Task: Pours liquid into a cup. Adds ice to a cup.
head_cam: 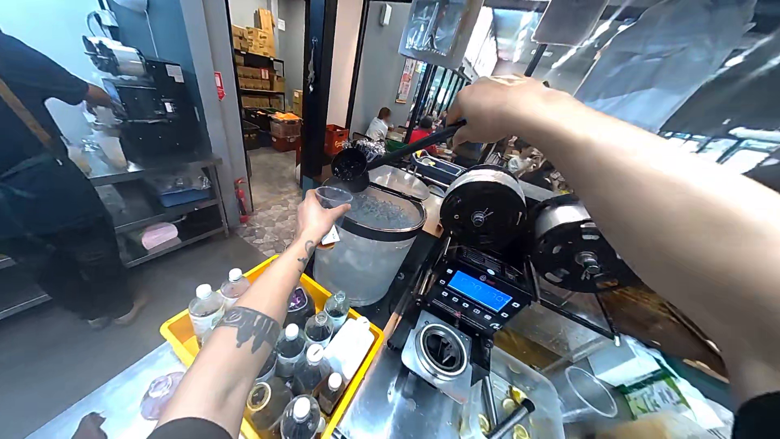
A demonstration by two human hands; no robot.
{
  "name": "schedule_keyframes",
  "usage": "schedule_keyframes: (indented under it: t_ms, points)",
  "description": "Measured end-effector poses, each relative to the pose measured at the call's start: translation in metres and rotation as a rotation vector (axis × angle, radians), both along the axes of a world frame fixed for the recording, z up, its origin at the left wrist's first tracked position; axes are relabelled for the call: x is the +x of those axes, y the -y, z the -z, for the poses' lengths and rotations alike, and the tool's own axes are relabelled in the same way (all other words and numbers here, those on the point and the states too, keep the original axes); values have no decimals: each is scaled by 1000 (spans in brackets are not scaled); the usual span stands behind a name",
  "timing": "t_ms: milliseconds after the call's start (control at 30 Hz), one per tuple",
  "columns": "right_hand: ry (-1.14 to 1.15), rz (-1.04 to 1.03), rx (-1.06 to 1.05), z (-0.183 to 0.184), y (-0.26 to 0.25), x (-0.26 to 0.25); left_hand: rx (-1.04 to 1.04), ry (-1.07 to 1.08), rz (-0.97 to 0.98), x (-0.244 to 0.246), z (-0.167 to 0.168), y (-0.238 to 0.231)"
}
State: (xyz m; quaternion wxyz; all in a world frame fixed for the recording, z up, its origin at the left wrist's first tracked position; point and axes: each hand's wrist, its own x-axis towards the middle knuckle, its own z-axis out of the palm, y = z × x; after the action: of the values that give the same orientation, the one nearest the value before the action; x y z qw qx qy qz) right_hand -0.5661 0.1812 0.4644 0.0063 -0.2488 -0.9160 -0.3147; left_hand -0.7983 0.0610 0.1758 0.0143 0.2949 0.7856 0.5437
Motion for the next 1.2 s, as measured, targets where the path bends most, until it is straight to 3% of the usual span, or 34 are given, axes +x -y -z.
schedule_keyframes:
  t_ms: [267,533,900,1200]
  points:
    - [-39,-27,184,35,44,17,4,9,63,-13,6,-1]
    - [-68,-165,344,42,67,25,124,109,199,-20,12,1]
    - [-114,-186,369,38,76,25,227,40,200,-32,5,10]
    - [-196,-140,219,27,38,14,314,29,179,-33,11,11]
